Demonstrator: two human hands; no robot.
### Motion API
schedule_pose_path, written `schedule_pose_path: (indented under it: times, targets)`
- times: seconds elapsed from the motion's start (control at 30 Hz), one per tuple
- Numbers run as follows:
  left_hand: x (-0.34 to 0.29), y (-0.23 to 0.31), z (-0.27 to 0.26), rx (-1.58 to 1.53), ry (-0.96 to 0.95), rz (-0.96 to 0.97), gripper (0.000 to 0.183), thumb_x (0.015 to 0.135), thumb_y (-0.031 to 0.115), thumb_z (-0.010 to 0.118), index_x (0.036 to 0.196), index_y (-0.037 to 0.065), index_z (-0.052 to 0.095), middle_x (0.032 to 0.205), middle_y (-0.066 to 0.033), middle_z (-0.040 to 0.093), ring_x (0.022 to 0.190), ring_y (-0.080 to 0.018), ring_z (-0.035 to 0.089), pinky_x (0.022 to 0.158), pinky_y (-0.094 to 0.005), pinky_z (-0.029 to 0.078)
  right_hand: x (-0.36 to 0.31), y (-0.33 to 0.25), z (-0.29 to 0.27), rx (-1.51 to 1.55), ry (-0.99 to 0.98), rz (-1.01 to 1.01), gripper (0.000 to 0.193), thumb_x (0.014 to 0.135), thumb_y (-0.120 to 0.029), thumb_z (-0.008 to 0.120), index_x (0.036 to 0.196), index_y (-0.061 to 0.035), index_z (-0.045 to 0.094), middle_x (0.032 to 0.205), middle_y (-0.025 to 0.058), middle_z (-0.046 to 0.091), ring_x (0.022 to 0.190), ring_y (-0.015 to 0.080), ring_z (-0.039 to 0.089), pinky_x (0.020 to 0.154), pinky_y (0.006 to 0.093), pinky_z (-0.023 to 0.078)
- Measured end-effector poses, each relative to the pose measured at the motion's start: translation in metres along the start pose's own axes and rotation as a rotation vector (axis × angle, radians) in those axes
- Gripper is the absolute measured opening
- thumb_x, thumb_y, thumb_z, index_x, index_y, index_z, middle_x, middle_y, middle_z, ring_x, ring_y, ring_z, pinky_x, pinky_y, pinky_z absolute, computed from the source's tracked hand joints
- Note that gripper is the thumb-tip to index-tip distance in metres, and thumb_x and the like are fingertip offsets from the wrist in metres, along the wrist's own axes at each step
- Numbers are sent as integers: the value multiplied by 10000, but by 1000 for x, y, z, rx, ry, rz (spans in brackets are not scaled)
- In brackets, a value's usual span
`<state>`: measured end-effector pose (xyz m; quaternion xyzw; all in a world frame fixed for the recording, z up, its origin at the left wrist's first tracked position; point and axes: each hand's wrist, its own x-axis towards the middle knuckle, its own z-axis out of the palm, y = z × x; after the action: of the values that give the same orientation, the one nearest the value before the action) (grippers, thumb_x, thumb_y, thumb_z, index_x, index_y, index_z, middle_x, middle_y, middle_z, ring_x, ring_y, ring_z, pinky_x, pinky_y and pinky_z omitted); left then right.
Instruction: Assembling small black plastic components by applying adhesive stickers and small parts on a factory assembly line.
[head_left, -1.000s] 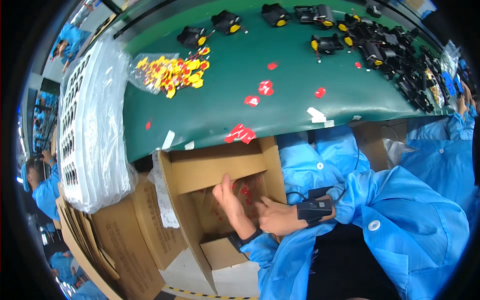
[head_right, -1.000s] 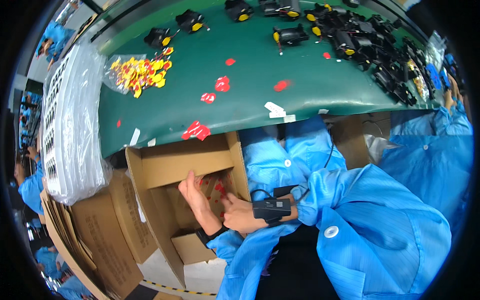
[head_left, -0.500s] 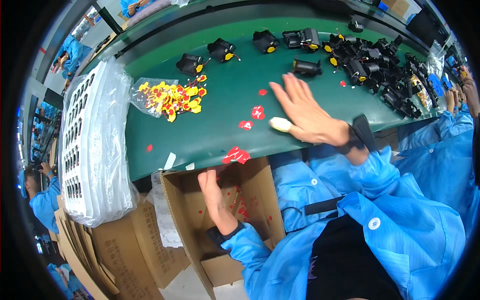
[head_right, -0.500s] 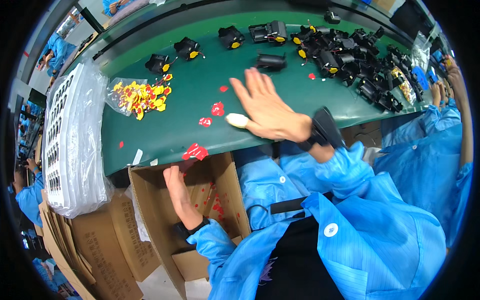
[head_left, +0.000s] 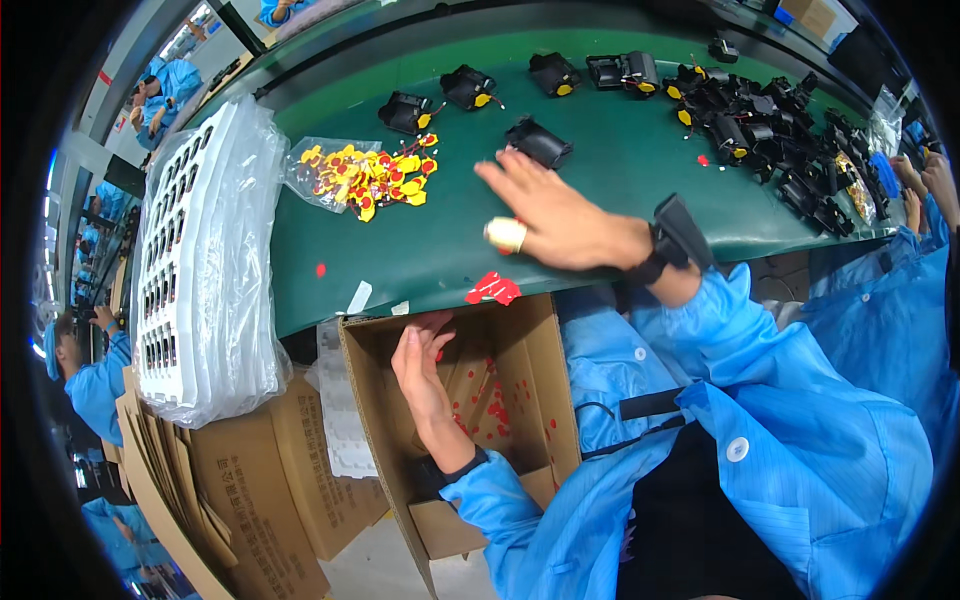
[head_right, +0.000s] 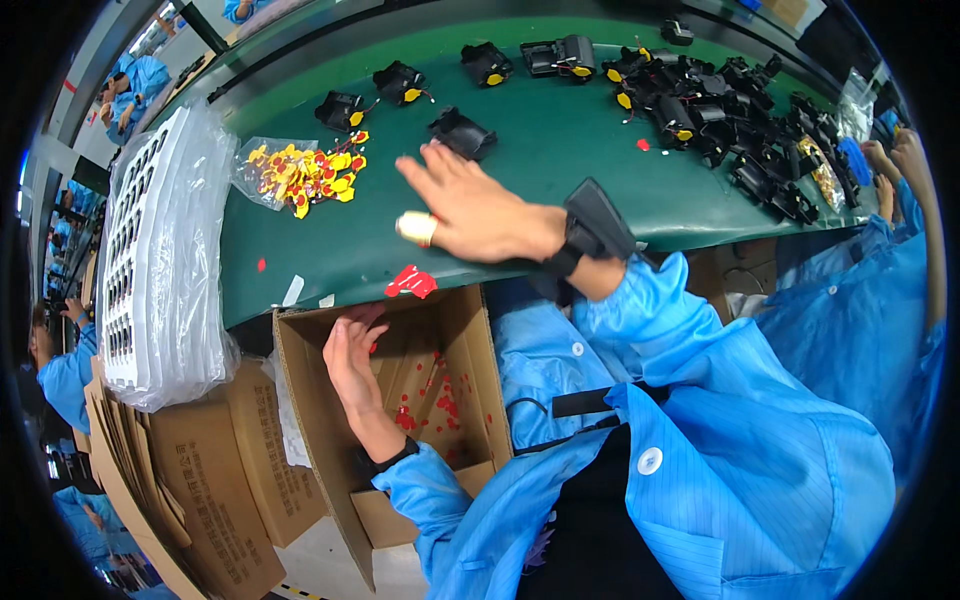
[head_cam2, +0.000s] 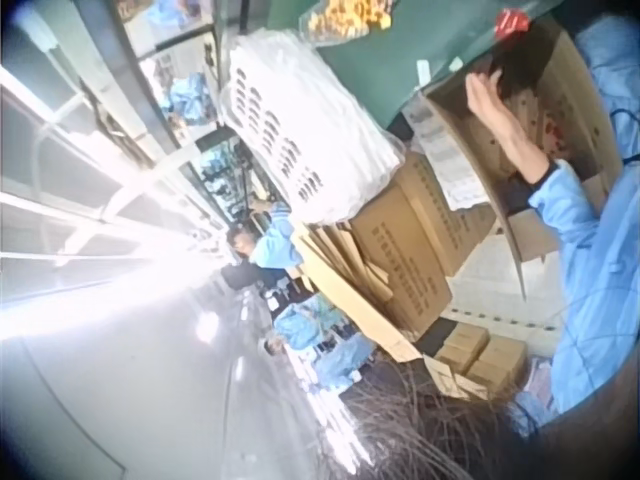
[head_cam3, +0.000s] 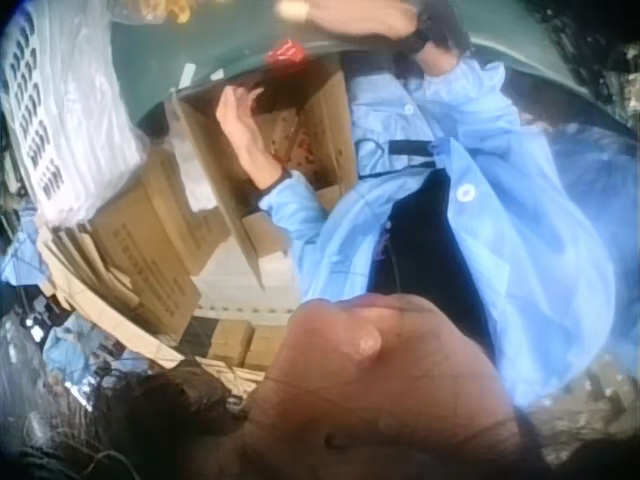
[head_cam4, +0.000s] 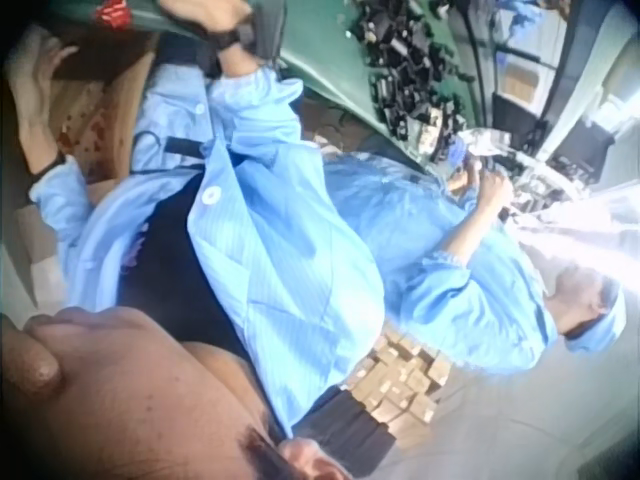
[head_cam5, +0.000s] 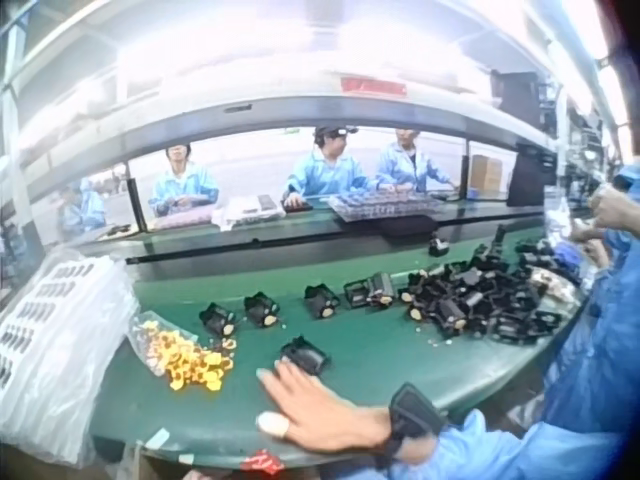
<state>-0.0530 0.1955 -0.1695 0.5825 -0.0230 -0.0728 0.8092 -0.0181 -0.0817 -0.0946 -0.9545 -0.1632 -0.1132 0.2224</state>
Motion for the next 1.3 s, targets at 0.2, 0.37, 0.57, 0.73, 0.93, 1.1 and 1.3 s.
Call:
schedule_pose_path:
  times: [0.2,0.37,0.57,0.73,0.93,1.1,1.3]
  targets:
    - [-7,4,-6,-18,32,52,369,1042,269,466,1152,-61,591,1145,-213,654,1096,-311,644,904,-443,535,-37,11,-46,279,125,166,629,998,-334,529,1458,56,353,1506,314,362,1411,442,355,1163,458,305]
    - [4,9,-8,9,1,43,363,1043,286,476,1126,-46,595,1080,-183,661,1048,-294,651,891,-443,537,-38,-10,-12,-310,37,-22,846,942,-508,540,1423,153,321,1450,434,312,1420,555,245,1192,547,204]
    - [3,21,-28,35,22,-78,461,1067,356,434,1122,-59,628,1136,-194,673,1125,-275,630,925,-414,509,-66,-123,38,-109,-46,-419,876,835,-517,609,1340,182,457,1401,386,436,1399,500,351,1183,550,255]
    - [-10,56,-17,267,-75,-51,536,1082,392,347,1114,-57,638,1160,-189,667,1159,-279,613,961,-398,482,-105,-108,127,-8,-653,-475,378,860,-274,637,1033,61,669,1005,208,677,1099,374,592,960,447,451]
    - [-55,44,-19,534,148,42,351,1052,245,460,1145,-36,648,1142,-153,678,1108,-226,625,943,-355,474,-74,-104,109,205,-791,-141,157,779,-123,635,828,18,682,792,225,679,814,401,686,694,502,530]
    - [-99,22,-14,589,364,11,197,998,79,534,1091,-31,668,1025,-67,689,903,-151,606,829,-295,480,-78,-116,42,417,-53,-396,278,725,-80,685,960,53,619,1005,231,672,917,357,689,758,452,562]
    - [-143,-24,14,666,245,-23,180,958,52,568,1077,-51,657,1013,-136,693,897,-204,637,816,-344,498,-60,-76,10,-223,56,-325,507,783,-255,641,1149,88,569,1287,320,512,1259,451,480,1080,579,355]
